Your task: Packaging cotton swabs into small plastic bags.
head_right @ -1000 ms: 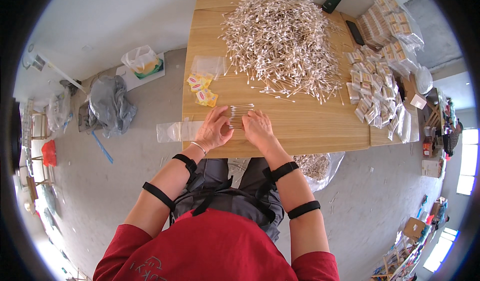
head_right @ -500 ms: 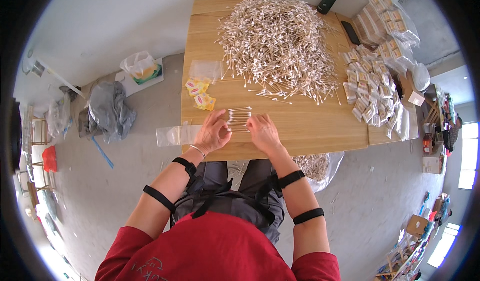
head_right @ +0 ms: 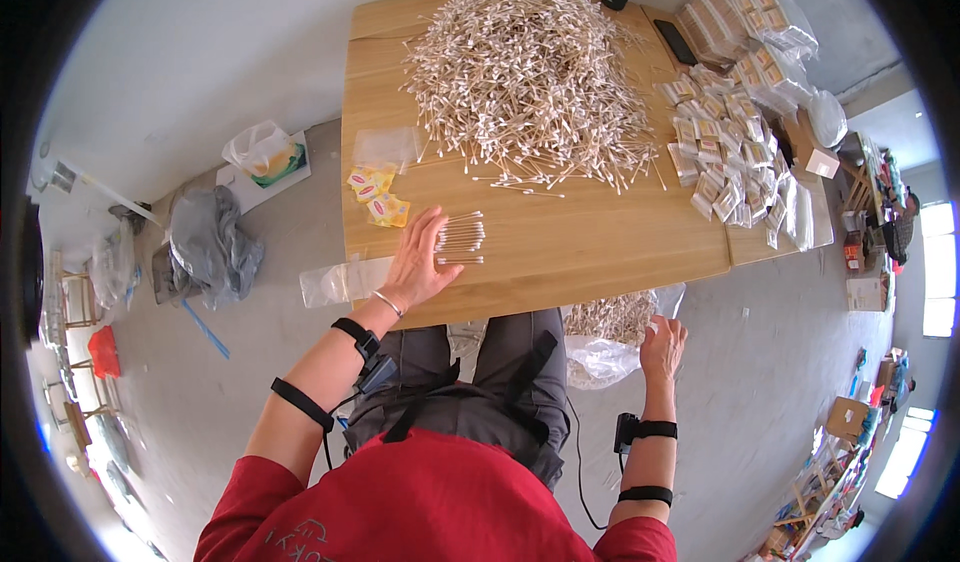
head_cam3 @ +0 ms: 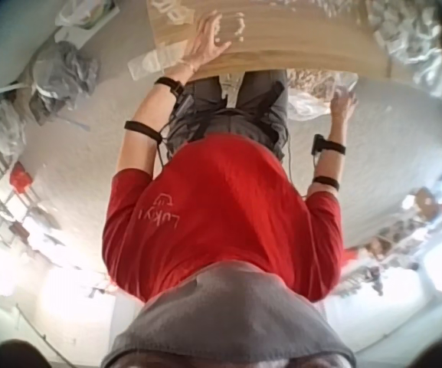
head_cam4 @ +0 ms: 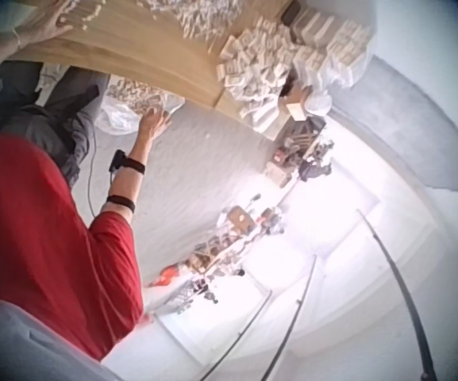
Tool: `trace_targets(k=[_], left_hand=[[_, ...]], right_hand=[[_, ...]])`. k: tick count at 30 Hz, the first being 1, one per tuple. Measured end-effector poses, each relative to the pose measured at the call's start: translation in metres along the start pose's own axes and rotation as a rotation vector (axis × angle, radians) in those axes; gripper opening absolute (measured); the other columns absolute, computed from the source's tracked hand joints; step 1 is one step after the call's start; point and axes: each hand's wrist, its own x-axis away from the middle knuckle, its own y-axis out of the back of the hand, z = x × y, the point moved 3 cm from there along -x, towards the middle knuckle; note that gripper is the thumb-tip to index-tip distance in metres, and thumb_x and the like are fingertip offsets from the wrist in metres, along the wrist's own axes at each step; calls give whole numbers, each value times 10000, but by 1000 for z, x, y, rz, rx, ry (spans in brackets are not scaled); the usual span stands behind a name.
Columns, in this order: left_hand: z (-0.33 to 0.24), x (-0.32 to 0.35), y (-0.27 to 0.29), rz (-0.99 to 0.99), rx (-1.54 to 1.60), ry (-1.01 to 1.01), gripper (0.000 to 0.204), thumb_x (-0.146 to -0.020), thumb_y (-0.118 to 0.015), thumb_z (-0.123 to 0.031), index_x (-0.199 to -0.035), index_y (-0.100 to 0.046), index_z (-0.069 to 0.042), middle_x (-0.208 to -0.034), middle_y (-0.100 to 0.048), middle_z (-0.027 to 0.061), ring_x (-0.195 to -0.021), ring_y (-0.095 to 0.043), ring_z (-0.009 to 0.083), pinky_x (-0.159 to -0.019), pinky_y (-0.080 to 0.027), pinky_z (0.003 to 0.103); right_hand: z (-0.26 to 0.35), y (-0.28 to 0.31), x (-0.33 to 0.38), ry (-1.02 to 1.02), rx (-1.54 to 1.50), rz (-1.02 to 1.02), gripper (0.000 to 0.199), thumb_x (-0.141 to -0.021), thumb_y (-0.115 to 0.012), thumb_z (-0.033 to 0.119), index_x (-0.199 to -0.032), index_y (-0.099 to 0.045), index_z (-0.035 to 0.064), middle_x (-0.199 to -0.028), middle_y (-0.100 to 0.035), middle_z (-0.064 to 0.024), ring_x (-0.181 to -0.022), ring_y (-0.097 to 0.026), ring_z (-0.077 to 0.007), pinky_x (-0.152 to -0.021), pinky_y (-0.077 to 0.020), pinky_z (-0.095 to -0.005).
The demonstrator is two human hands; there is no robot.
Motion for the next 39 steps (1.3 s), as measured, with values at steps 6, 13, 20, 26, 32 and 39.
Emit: trace_targets(k=[6,13,20,26,32,39], left_hand=[[1,-17,-21,177,8,-52,757,-704,-782,-219,-1335,-401,-49,-1355,-445,159,-1291,-375,357,-1117,-298,460],[6,1,-22,37,159,19,696,-789,-717,-206,-1369,-379,-23,-1372,-432,183,-1276,-402,353,-1111,-302,439],[30,14,-42,-301,683,311,525,-979,-482,-239,-1415,-328,11,-1448,-366,196,-1346,-353,304,-1117,-272,391],[26,13,-39,-321,639,300,534,-1029,-347,-344,-1414,-347,26,-1469,-352,191,-1370,-330,278,-1128,-245,367],[28,16,-36,-336,983,409,589,-1026,-360,-392,-1441,-304,23,-1490,-329,150,-1390,-291,248,-1142,-226,351],[34,16,-34,-383,1102,412,608,-1024,-364,-399,-1439,-295,39,-1497,-314,163,-1390,-292,247,-1142,-234,350]], right_hand=[[18,-19,-11,1,-222,-69,222,-775,-657,44,-992,-641,88,-1063,-603,-125,-1036,-514,-347,-909,-416,-435],[161,-32,-62,321,-784,-107,243,-866,-588,61,-1106,-596,22,-1149,-596,-150,-1079,-527,-341,-936,-413,-423],[290,-76,-57,250,-1417,42,464,-1020,-383,244,-1399,-353,-23,-1484,-323,-189,-1383,-292,-292,-1133,-219,-393],[331,-72,-41,319,-1349,70,528,-1026,-355,325,-1408,-333,-39,-1500,-288,-220,-1435,-186,-344,-1151,-181,-406],[335,-68,-38,326,-1375,63,515,-1026,-352,309,-1398,-344,-47,-1484,-314,-236,-1427,-203,-362,-1149,-187,-408],[329,-67,-42,555,-1136,121,475,-1024,-351,245,-1399,-333,-46,-1466,-336,-247,-1415,-235,-376,-1135,-230,-422]])
